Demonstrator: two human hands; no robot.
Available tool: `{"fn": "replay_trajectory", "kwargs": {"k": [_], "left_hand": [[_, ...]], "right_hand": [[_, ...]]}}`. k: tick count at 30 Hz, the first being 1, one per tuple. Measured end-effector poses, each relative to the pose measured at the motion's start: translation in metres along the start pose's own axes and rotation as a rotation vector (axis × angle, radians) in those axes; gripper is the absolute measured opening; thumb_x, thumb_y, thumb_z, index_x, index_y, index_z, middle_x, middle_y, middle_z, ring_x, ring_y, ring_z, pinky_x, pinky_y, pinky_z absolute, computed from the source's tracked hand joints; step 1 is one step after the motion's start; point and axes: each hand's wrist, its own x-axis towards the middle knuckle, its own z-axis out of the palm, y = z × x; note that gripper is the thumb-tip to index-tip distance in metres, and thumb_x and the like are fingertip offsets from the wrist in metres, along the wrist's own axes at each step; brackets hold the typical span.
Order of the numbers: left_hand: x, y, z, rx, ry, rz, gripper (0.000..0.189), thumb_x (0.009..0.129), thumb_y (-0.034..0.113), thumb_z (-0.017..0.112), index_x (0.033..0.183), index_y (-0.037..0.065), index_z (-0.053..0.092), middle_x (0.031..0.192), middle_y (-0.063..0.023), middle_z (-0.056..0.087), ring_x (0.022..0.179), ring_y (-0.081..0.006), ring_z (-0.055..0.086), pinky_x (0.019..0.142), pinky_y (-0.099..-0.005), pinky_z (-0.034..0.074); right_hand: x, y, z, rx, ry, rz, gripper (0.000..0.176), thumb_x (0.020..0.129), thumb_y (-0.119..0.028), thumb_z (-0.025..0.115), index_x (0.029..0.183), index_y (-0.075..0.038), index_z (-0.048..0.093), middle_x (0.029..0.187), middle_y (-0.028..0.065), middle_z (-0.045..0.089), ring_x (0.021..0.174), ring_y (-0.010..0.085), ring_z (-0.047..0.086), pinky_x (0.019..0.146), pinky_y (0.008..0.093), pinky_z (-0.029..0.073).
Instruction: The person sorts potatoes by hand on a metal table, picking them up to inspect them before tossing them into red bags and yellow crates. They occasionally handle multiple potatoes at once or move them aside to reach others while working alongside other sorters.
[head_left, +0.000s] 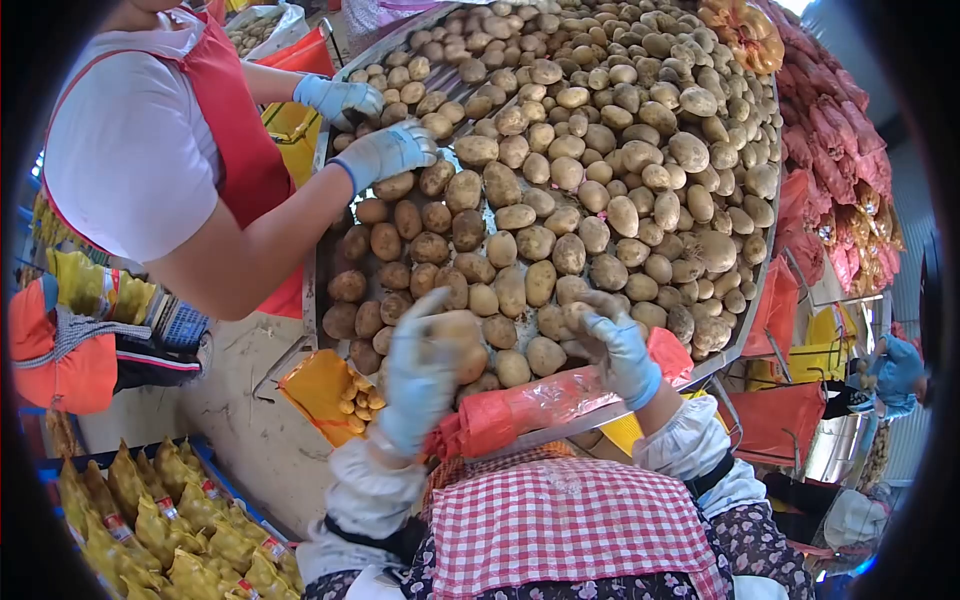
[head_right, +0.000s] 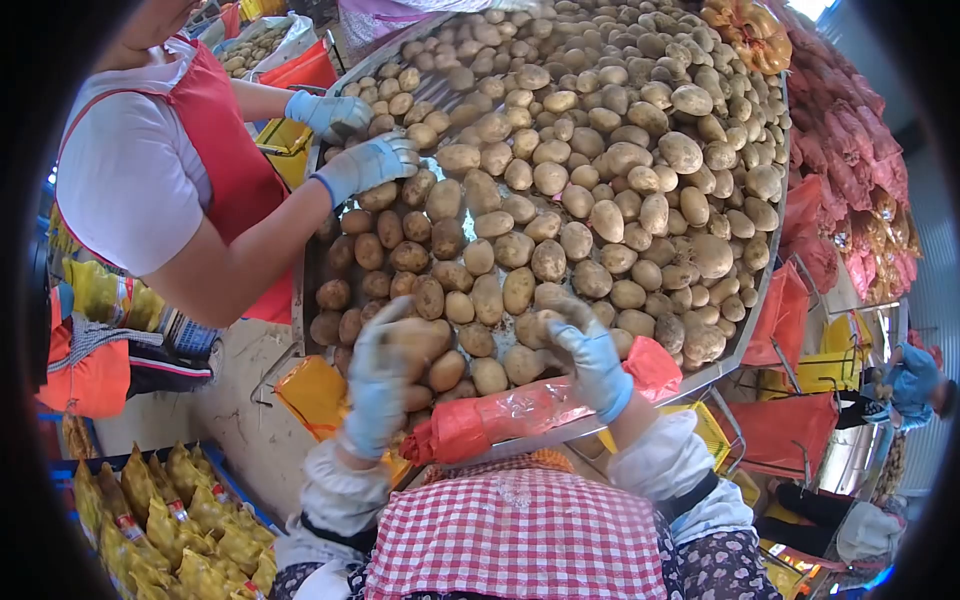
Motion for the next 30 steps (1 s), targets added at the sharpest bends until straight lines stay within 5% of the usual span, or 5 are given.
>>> {"fn": "replay_trajectory", "kwargs": {"k": [2, 11, 21, 24, 30], "left_hand": [[0.034, -0.018, 0.029, 0.762, -0.228, 0.77, 0.044, 0.083, 0.022, 0.064, 0.123, 0.006, 0.054, 0.115, -0.0176, 0.057, 0.104, -0.0354, 0.055, 0.093, -0.046, 0.043], [0.01, -0.069, -0.051, 1.39, -0.325, 0.36, 0.069, 0.079, 0.039, 0.063, 0.141, 0.018, 0.042, 0.149, -0.0179, 0.032, 0.136, -0.0429, 0.027, 0.114, -0.0547, 0.015], [0.054, -0.05, -0.049, 1.486, -0.059, 0.301, 0.065, 0.076, 0.033, 0.066, 0.134, 0.01, 0.048, 0.143, -0.0208, 0.037, 0.135, -0.0422, 0.028, 0.112, -0.0537, 0.021], [0.019, -0.02, -0.004, 1.263, -0.675, 0.13, 0.052, 0.082, 0.03, 0.059, 0.129, 0.009, 0.051, 0.138, -0.0186, 0.043, 0.13, -0.04, 0.036, 0.108, -0.0528, 0.028], [-0.048, -0.065, -0.038, 1.183, -0.486, 0.422, 0.034, 0.084, 0.026, 0.058, 0.115, 0.012, 0.063, 0.127, -0.0107, 0.055, 0.123, -0.0351, 0.047, 0.105, -0.0508, 0.033]], "right_hand": [[0.002, 0.009, 0.011, 0.8, -0.291, 0.138, 0.044, 0.093, -0.034, 0.055, 0.128, -0.007, 0.051, 0.121, 0.0118, 0.059, 0.11, 0.0292, 0.059, 0.079, 0.0422, 0.055], [-0.02, -0.019, -0.031, 0.937, -0.357, 0.248, 0.051, 0.091, -0.022, 0.051, 0.14, -0.009, 0.042, 0.125, 0.0144, 0.058, 0.094, 0.0273, 0.064, 0.056, 0.0289, 0.054], [0.011, -0.035, 0.022, -1.52, -0.131, 0.058, 0.049, 0.086, -0.047, 0.06, 0.111, -0.004, 0.058, 0.104, 0.0174, 0.067, 0.096, 0.0313, 0.065, 0.085, 0.0402, 0.05], [0.015, -0.011, 0.033, -1.482, -0.301, -0.042, 0.048, 0.083, -0.047, 0.06, 0.11, -0.007, 0.06, 0.104, 0.0181, 0.066, 0.098, 0.0358, 0.063, 0.085, 0.0431, 0.049], [0.019, -0.015, 0.028, -1.527, -0.345, 0.019, 0.042, 0.083, -0.043, 0.06, 0.109, -0.01, 0.061, 0.1, 0.0162, 0.066, 0.095, 0.0349, 0.063, 0.081, 0.0436, 0.05]]}}
